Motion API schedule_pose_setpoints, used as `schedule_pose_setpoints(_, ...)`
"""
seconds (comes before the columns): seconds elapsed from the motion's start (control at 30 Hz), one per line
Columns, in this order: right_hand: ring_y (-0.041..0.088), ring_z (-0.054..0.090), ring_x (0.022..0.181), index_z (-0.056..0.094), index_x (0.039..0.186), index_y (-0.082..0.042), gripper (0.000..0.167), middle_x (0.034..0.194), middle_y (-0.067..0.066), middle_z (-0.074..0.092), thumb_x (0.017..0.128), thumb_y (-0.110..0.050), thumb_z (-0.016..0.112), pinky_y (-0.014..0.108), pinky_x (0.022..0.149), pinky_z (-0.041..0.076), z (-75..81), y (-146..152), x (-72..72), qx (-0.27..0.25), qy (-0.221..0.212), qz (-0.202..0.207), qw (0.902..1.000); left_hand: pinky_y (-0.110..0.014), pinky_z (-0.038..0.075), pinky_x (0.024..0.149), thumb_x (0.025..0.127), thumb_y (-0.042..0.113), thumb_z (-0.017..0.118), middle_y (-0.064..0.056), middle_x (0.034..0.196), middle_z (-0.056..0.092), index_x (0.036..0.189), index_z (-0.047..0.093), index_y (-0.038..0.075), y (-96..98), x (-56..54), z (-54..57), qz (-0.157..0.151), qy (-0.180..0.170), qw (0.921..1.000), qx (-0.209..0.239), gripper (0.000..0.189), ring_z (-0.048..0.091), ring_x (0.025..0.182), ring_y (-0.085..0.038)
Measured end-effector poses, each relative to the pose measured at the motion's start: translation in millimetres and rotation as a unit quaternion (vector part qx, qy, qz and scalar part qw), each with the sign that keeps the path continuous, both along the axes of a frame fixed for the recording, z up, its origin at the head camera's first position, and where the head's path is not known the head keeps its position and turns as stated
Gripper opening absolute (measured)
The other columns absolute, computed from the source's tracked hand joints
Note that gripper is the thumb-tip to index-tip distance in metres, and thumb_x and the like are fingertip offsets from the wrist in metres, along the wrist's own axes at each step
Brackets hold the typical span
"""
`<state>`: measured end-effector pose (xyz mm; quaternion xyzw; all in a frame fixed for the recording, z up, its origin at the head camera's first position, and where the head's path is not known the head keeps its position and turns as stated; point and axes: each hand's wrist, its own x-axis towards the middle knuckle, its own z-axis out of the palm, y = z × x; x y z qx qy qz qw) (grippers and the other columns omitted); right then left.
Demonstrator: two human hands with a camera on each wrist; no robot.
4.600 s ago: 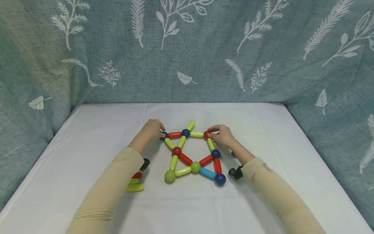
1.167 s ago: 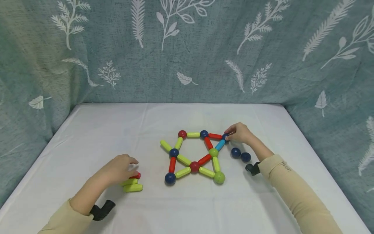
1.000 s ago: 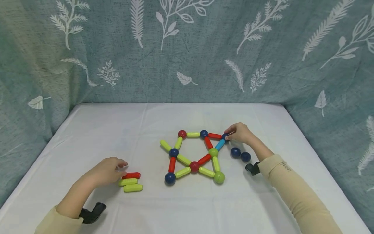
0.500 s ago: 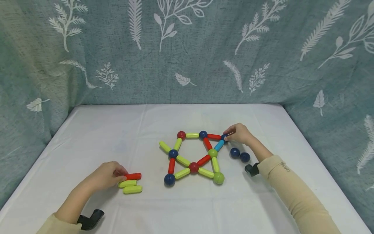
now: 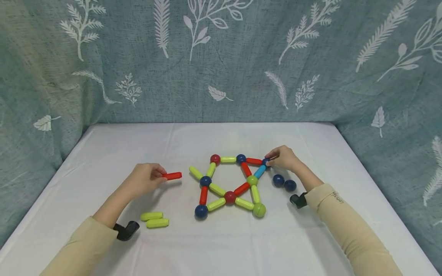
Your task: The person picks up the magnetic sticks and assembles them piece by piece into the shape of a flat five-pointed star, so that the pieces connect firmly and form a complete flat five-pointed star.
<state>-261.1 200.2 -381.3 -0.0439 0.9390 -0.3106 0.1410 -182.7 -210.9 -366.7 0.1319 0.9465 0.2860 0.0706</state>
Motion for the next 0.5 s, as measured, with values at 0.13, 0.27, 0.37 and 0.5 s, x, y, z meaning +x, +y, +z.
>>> schedule_pose_setpoints(0.13,0.031,0.057,0.098,0.065,0.108,0.001,0.027,0.107,0.018,0.063,0.083,-0.009,0.067,0.04,0.083,0.047,-0.5,0,0.1,0.001,0.002,-0.002,1.0,-0.039,0.05,0.073,0.085,0.006,0.063,-0.014,0.088,0.064,0.097,0.063,-0.004,19.3,-22.3,1.7,0.009,-0.001,0.9999,0.005,0.016,0.061,0.084,-0.027)
schedule_pose_setpoints(0.27,0.031,0.057,0.098,0.065,0.108,0.002,0.027,0.106,0.019,0.063,0.082,-0.008,0.067,0.04,0.083,0.047,-0.6,0,0.2,0.003,0.005,-0.002,1.0,-0.039,0.049,0.076,0.085,0.006,0.063,-0.016,0.09,0.064,0.098,0.062,-0.005,39.3,-41.6,-1.3,0.018,-0.001,0.9998,0.012,0.017,0.06,0.085,-0.028)
schedule_pose_setpoints(0.37,0.031,0.057,0.098,0.065,0.107,0.002,0.027,0.106,0.018,0.063,0.082,-0.008,0.067,0.04,0.084,0.047,-0.7,0,0.2,0.003,0.005,-0.001,1.0,-0.038,0.049,0.075,0.085,0.006,0.063,-0.016,0.09,0.064,0.098,0.062,-0.005,51.0,-52.7,-6.7,0.018,-0.002,0.9998,0.011,0.017,0.059,0.085,-0.027)
schedule_pose_setpoints(0.5,0.03,0.057,0.098,0.065,0.107,0.002,0.027,0.106,0.018,0.063,0.082,-0.008,0.067,0.039,0.083,0.047,-1.4,0,-0.4,0.001,0.003,-0.002,1.0,-0.035,0.049,0.071,0.085,0.006,0.063,-0.015,0.088,0.064,0.097,0.063,-0.004,62.2,-62.0,-14.2,0.009,0.006,0.9999,-0.006,0.016,0.059,0.08,-0.025)
